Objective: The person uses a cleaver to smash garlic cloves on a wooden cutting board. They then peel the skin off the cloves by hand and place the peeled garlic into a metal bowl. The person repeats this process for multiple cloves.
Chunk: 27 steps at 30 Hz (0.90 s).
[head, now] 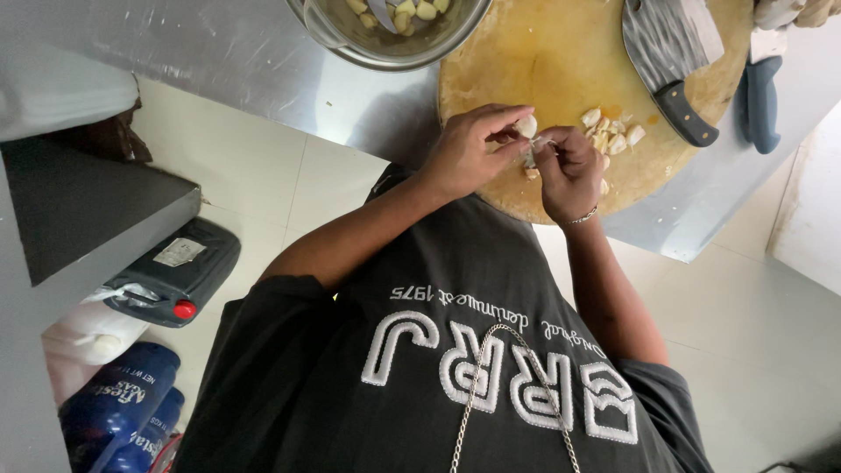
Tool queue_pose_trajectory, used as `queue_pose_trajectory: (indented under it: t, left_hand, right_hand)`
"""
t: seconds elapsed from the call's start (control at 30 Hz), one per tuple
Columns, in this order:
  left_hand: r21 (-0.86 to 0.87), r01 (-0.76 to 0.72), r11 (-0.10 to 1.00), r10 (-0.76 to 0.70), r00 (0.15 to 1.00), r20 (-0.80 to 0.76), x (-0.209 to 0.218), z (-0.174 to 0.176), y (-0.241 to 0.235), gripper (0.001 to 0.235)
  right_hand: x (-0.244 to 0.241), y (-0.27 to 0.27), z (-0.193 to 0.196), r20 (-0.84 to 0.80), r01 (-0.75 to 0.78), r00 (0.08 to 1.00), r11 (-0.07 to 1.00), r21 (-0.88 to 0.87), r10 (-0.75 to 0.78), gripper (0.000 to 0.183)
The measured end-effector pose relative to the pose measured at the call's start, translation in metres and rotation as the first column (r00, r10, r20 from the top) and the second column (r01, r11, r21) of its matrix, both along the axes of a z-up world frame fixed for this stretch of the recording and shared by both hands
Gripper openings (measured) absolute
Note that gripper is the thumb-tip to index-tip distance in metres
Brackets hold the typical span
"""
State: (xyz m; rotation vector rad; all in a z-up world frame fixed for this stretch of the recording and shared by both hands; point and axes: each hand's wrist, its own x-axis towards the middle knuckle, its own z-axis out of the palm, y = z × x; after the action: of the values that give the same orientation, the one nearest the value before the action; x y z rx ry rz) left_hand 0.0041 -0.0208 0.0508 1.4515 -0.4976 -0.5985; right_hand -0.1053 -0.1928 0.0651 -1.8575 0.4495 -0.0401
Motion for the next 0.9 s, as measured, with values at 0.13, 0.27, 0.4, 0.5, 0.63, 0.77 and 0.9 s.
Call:
queue_pose_trajectory:
  t: [0.13, 0.27, 0.4, 0.5, 0.63, 0.77, 0.9]
  left_hand:
    - [0.035, 0.111, 0.993, -0.111, 0.994, 0.014, 0.014, 0.008, 0.006, 0.039]
    - [0.0, 0.229, 0.973, -0.229, 0.973, 0.043, 0.024, 0.003, 0.01, 0.037]
    - [-0.114, 0.268, 0.957, -0.283, 0.947, -0.15, 0.024, -0.009, 0.012, 0.04]
    - [-0.155, 0.225, 0.962, -0.245, 0.961, -0.131, 0.023, -0.021, 0.012, 0.039]
    - [-0.264, 0.175, 0.948, -0.281, 0.85, -0.446, 0.018, -0.04, 0.008, 0.024]
    - [-0.204, 0.08, 0.976, -0.196, 0.729, -0.655, 0.022, -0.058, 0.002, 0.027]
    - [-0.196, 0.072, 0.978, -0.175, 0.794, -0.582, 0.023, -0.064, 0.001, 0.027]
  right_hand:
    - [0.005, -0.011, 0.0, -0.08, -0.062, 0.992, 0.944, 0.323, 0.092, 0.004]
    - [0.01, -0.009, 0.004, -0.131, 0.101, 0.991, 0.625, 0.774, 0.003, 0.007]
    - [0.012, -0.015, 0.008, -0.134, 0.165, 0.986, 0.769, 0.618, -0.104, 0.006]
    - [0.011, -0.029, 0.003, -0.038, 0.06, 0.998, 0.991, 0.117, -0.056, 0.004]
    - [0.02, -0.037, -0.013, 0.043, 0.035, 0.999, 0.999, -0.03, -0.034, 0.009]
    - [0.044, -0.034, -0.011, -0.031, 0.072, 0.997, 0.997, 0.01, -0.072, 0.006]
    - [0.073, -0.041, 0.01, 0.097, -0.009, 0.994, 0.938, -0.347, 0.045, 0.042]
